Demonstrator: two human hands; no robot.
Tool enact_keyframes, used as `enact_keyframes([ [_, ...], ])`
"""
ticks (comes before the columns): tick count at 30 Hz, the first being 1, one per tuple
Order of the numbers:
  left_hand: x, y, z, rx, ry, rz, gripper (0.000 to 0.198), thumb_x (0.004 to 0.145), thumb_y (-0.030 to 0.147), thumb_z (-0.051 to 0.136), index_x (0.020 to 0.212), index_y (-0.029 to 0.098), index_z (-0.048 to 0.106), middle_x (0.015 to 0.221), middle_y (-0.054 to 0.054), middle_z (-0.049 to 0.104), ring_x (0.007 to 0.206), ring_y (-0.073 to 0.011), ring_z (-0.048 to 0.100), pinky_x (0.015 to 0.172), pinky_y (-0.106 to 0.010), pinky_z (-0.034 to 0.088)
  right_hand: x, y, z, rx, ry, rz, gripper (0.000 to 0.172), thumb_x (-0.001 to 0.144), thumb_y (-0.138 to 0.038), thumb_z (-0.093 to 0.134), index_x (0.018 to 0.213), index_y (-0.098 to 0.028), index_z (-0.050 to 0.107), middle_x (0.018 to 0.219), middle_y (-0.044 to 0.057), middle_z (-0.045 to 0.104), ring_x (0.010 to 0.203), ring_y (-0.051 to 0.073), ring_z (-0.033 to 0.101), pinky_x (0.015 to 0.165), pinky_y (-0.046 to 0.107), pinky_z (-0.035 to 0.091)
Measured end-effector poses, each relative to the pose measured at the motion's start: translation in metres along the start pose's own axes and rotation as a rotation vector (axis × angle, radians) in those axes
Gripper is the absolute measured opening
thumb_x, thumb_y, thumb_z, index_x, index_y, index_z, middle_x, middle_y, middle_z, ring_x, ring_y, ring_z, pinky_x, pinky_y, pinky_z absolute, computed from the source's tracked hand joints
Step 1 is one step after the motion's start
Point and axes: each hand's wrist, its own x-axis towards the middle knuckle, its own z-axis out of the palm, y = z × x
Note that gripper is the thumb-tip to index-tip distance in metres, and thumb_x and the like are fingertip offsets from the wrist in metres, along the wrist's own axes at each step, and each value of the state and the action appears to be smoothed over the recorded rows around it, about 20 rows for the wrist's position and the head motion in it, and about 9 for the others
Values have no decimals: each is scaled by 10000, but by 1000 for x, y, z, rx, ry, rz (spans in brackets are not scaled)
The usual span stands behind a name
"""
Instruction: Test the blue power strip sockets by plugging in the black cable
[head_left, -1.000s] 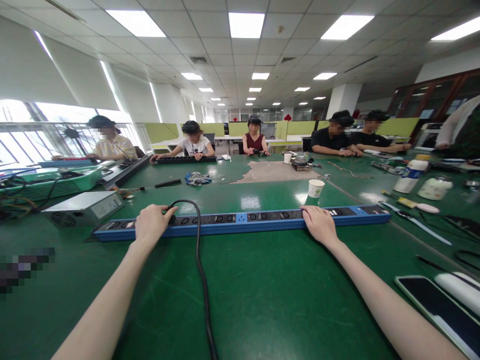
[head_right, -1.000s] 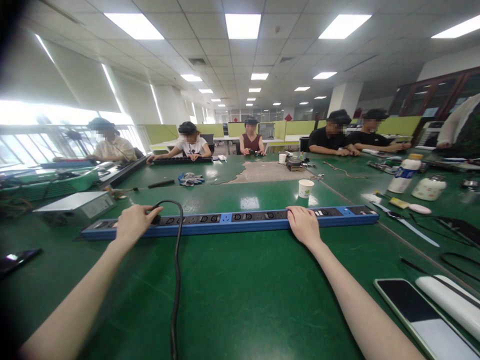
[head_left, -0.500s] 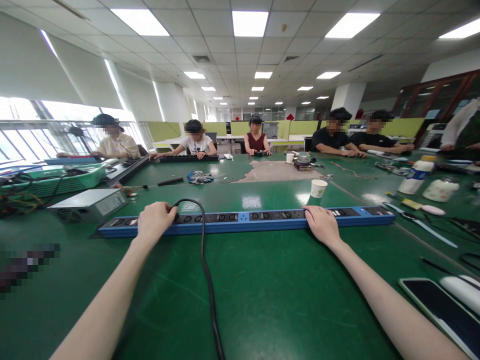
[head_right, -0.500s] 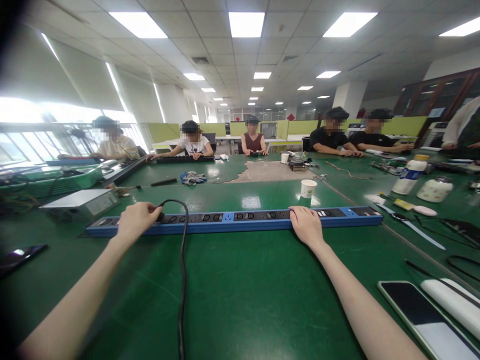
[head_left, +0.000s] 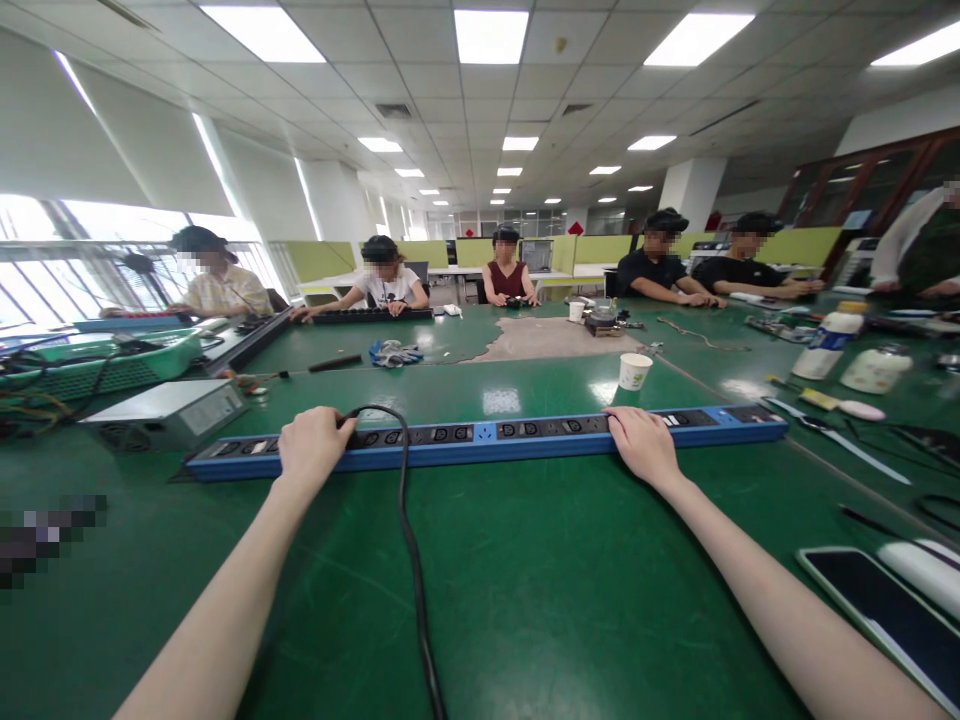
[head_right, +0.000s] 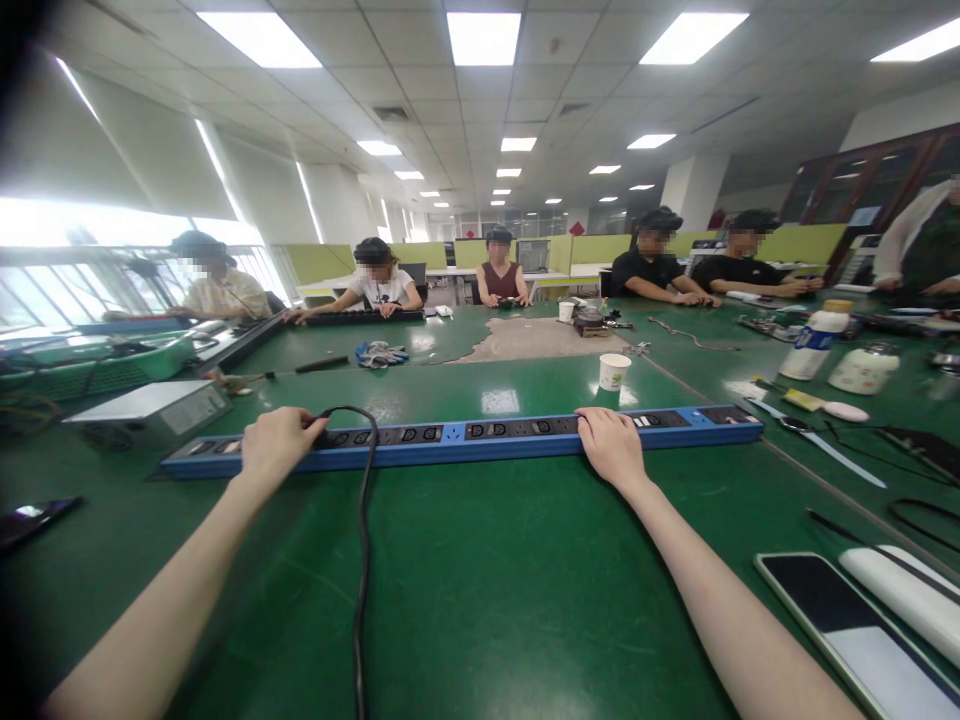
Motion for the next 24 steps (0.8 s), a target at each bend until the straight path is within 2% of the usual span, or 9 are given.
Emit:
enact_keyframes([
  [8,1,-12,-5,11,-66,60,480,923,596,588,1099,207,807,1043,-186,775,1018,-372,706,863,-409,511,0,-1,0,-22,-4,7,415,1074,-334,351,1247,-250,719,1285,65,746,1199,239,651,1030,415,402],
  [13,-3,-8,-5,3,-23,12,465,915,570,605,1087,188,807,1055,-200,771,1029,-381,705,865,-422,510,0,-2,-1,-8,2,12,425,1073,-332,339,1243,-249,720,1278,68,749,1205,246,647,1037,425,400],
  [18,-7,-8,-14,-56,-47,-47,487,873,610,649,1116,219,806,1052,-187,771,1020,-381,705,862,-434,515,-1,-1,0,5,6,8,424,1062,-335,353,1243,-242,725,1278,74,749,1194,256,647,1030,430,405],
  [20,-14,-3,-13,-60,-27,-81,482,895,607,619,1134,229,799,1085,-192,760,1026,-383,700,854,-447,519,-1,0,0,14,9,7,427,1065,-339,345,1237,-240,723,1274,75,751,1192,256,648,1030,430,403],
  [24,-32,10,-4,-65,97,-84,523,992,570,465,1222,202,755,1164,-212,708,1060,-369,676,835,-439,527,-2,1,-1,20,16,1,427,1072,-347,340,1237,-243,720,1276,70,750,1201,250,648,1037,424,399],
])
